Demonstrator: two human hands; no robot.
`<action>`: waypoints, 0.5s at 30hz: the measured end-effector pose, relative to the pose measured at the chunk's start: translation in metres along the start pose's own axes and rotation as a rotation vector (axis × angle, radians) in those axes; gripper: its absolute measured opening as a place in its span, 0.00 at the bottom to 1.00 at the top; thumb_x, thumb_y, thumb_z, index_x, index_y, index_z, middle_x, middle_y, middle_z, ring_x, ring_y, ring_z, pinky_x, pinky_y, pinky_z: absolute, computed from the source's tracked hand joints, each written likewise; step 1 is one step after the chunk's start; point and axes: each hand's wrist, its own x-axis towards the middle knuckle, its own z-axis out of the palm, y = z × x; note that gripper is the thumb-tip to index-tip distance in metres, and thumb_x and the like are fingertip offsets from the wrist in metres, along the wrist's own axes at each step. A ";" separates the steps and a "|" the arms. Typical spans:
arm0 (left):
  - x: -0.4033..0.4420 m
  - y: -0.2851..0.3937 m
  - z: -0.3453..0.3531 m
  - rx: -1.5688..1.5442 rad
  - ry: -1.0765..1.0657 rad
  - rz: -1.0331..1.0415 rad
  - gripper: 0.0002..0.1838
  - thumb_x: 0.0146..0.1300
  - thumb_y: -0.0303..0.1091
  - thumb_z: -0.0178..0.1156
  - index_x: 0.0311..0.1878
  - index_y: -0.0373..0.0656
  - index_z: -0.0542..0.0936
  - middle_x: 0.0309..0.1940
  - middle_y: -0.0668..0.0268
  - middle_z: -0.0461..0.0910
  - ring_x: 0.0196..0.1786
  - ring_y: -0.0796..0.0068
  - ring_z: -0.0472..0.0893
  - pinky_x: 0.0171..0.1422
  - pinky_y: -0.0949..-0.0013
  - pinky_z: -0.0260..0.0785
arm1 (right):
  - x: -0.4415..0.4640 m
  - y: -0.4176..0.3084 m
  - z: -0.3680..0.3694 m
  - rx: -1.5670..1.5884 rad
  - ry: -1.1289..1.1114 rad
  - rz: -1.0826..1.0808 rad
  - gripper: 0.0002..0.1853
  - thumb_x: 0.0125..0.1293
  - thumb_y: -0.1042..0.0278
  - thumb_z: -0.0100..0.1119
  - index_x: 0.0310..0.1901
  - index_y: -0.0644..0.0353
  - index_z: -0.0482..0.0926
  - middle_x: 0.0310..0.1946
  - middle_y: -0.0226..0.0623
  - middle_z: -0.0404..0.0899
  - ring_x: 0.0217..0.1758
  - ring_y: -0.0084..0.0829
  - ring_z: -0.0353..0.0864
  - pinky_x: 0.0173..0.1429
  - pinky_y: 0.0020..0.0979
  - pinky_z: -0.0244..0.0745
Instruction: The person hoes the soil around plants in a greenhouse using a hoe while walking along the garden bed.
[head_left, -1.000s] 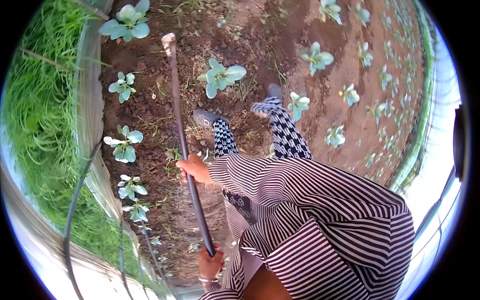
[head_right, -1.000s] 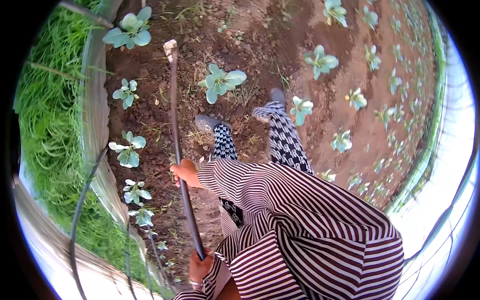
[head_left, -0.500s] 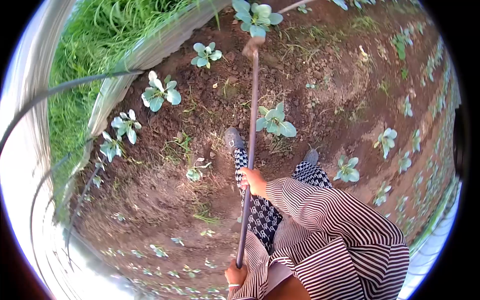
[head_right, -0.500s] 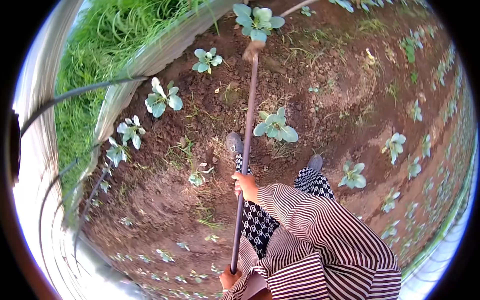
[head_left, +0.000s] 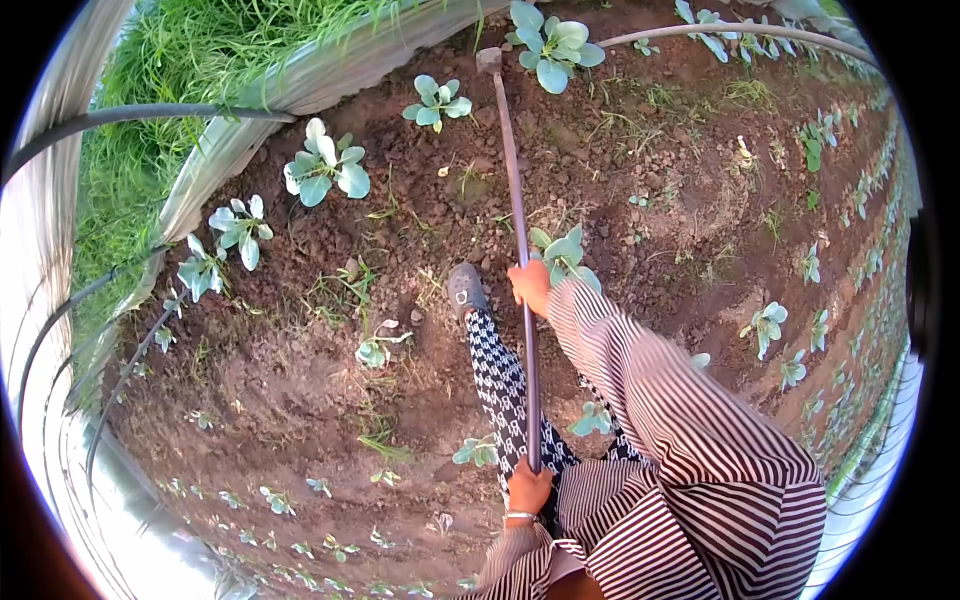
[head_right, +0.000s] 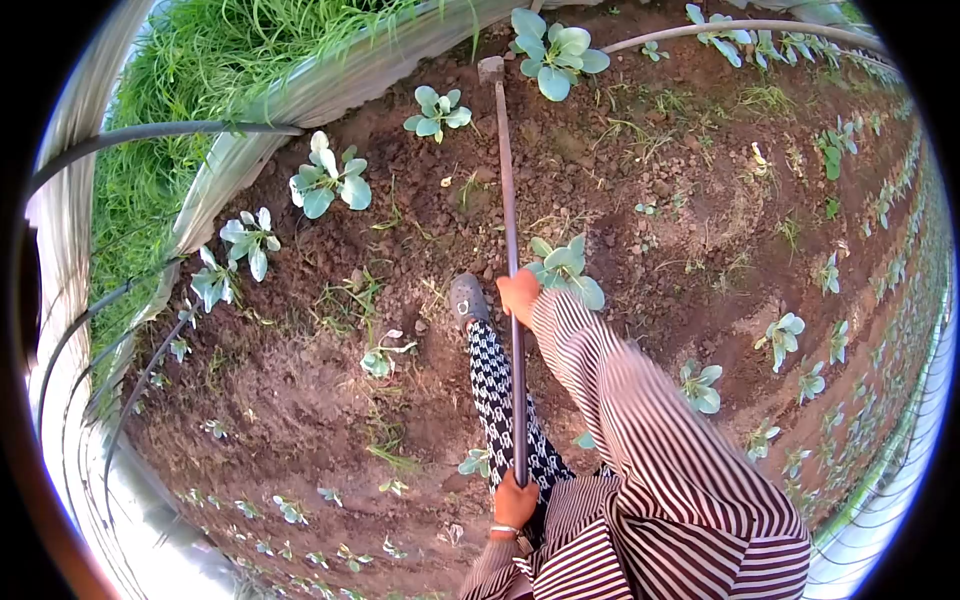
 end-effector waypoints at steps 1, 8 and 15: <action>-0.021 -0.013 0.004 -0.060 -0.004 0.032 0.19 0.47 0.38 0.59 0.42 0.37 0.75 0.31 0.45 0.79 0.37 0.45 0.80 0.43 0.51 0.71 | -0.025 0.008 0.002 0.009 0.014 0.012 0.11 0.56 0.71 0.55 0.21 0.68 0.70 0.09 0.38 0.69 0.07 0.31 0.69 0.10 0.34 0.63; -0.068 -0.012 -0.051 0.114 0.132 0.017 0.14 0.45 0.37 0.60 0.35 0.39 0.76 0.24 0.47 0.78 0.31 0.46 0.80 0.36 0.52 0.72 | -0.074 0.006 0.006 0.567 -0.191 0.231 0.10 0.50 0.76 0.57 0.21 0.58 0.64 0.11 0.29 0.62 0.09 0.23 0.60 0.13 0.29 0.59; 0.040 0.007 -0.044 0.121 0.161 0.102 0.15 0.49 0.37 0.58 0.38 0.39 0.73 0.24 0.44 0.78 0.31 0.43 0.79 0.36 0.48 0.71 | -0.021 -0.073 -0.004 0.497 -0.091 -0.189 0.09 0.53 0.73 0.55 0.26 0.67 0.64 0.11 0.35 0.67 0.08 0.29 0.68 0.10 0.32 0.63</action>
